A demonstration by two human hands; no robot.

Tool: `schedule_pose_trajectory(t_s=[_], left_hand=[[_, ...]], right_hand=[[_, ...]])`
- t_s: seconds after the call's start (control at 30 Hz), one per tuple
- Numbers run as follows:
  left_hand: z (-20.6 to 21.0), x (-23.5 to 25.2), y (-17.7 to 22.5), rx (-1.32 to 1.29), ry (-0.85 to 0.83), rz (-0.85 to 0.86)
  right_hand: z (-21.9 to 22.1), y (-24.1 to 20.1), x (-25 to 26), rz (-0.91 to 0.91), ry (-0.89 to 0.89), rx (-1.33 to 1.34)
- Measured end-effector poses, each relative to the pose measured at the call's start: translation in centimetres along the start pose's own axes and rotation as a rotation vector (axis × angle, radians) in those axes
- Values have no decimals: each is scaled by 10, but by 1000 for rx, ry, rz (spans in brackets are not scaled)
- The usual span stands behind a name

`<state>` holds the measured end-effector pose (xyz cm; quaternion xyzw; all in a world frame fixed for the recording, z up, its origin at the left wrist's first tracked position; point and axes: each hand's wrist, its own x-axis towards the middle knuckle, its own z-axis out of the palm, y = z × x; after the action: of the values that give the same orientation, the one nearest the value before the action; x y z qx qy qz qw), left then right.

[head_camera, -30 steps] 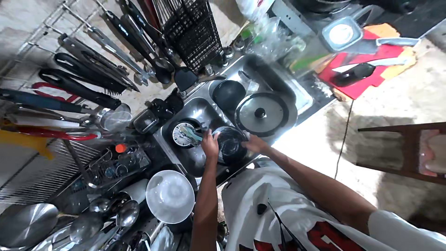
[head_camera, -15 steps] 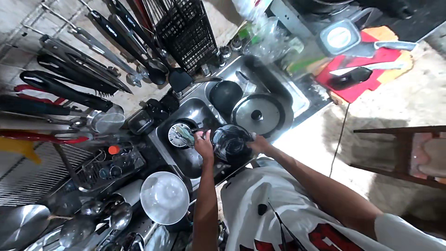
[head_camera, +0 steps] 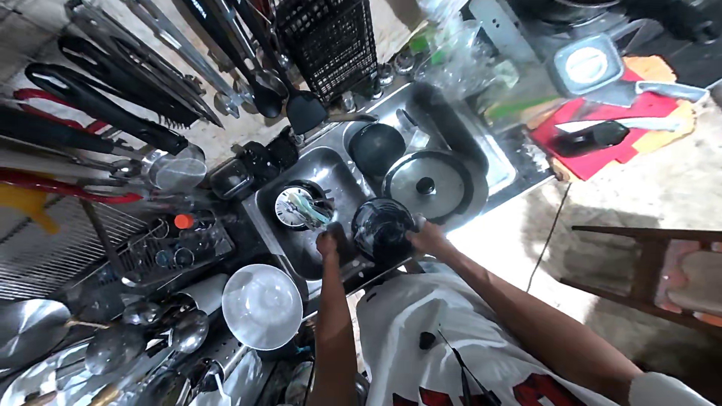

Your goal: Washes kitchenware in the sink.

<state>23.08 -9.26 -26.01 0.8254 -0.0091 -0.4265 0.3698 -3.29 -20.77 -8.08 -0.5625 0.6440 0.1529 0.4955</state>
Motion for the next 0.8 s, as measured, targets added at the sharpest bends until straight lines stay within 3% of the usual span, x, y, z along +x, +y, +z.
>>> schedule_pose_trajectory(t_s=[0.07,0.17,0.53,0.8], left_hand=[[-13,9,1,-403,62,-53],[-29,27,-2,-625,96,19],[-37,82,0,-298,155,101],[-51,64,7,-414,140,68]], right_hand=[[6,-20,-2,20,-11,0],[19,-43,5,-4,-9,-51],[86,-80,53,-12,-10,-103],[117,-92,97,30,-53,-17]])
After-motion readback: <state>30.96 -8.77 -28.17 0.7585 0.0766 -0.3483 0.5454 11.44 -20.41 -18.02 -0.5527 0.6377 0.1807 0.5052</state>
